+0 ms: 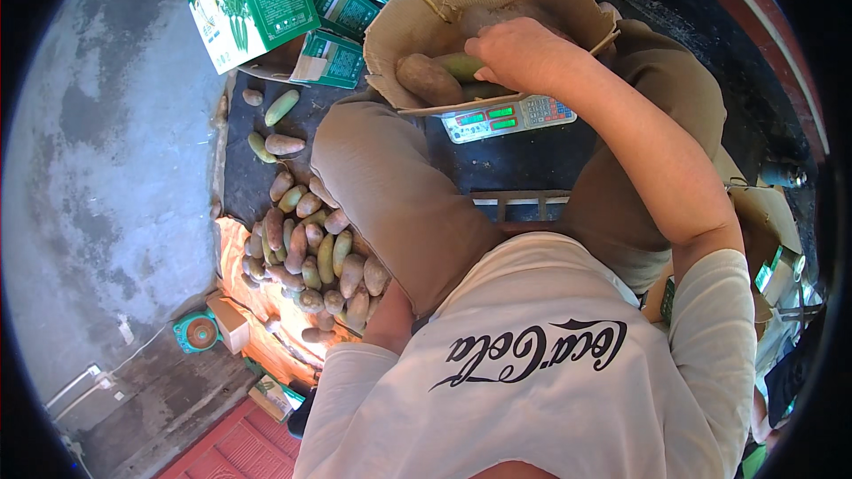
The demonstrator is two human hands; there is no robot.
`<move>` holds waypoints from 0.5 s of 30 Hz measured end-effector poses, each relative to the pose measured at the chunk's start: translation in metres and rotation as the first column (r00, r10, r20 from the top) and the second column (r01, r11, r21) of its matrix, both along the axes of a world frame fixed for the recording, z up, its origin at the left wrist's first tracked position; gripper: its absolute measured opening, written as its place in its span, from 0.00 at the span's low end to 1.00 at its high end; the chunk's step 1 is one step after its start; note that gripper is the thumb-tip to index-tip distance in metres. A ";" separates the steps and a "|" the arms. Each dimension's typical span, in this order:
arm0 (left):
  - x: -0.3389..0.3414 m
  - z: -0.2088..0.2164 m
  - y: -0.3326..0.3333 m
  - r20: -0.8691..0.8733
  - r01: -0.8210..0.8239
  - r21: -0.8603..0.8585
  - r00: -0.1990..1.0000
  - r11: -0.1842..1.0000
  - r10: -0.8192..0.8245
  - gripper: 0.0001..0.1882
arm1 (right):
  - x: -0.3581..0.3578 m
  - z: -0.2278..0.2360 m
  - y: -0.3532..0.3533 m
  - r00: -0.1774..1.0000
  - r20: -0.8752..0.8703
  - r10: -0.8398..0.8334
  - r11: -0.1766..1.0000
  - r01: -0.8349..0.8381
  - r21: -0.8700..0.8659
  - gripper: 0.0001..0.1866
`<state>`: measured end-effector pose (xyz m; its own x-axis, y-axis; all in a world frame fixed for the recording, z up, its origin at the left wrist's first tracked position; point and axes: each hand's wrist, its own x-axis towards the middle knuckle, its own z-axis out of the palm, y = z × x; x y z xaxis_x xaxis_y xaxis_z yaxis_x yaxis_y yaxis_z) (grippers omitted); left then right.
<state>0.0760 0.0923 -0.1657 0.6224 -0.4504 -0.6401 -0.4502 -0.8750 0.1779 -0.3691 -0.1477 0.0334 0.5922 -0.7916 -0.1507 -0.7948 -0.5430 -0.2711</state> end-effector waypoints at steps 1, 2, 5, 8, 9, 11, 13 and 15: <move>0.001 0.000 0.002 -0.006 -0.009 -0.003 1.000 1.000 0.009 0.37 | 0.001 -0.001 -0.001 1.000 -0.004 0.002 1.000 -0.002 -0.003 0.14; 0.003 0.000 0.004 -0.012 -0.019 -0.005 1.000 1.000 0.018 0.37 | 0.001 -0.002 -0.001 1.000 -0.007 0.005 1.000 -0.005 -0.006 0.14; 0.004 0.002 0.006 -0.030 -0.046 -0.012 0.999 0.999 0.046 0.37 | 0.002 -0.002 -0.001 1.000 -0.016 0.011 1.000 -0.011 0.004 0.14; 0.005 0.002 0.008 -0.049 -0.072 -0.020 0.996 0.997 0.071 0.38 | 0.003 -0.001 -0.001 0.999 -0.030 0.013 1.000 -0.013 0.009 0.14; 0.006 0.002 0.009 -0.055 -0.080 -0.022 0.995 0.997 0.079 0.38 | 0.003 -0.002 -0.001 0.999 -0.032 0.015 1.000 -0.015 0.010 0.14; 0.007 0.002 0.010 -0.069 -0.097 -0.027 0.993 0.995 0.094 0.38 | 0.003 -0.005 -0.001 0.999 -0.035 0.014 1.000 -0.014 0.014 0.14; 0.008 0.001 0.011 -0.084 -0.112 -0.033 0.990 0.993 0.109 0.38 | 0.002 -0.006 -0.001 1.000 -0.017 0.013 1.000 -0.013 0.011 0.14; 0.009 0.000 0.012 -0.101 -0.129 -0.039 0.987 0.991 0.124 0.38 | 0.002 -0.007 -0.002 1.000 0.000 0.013 1.000 -0.013 0.007 0.14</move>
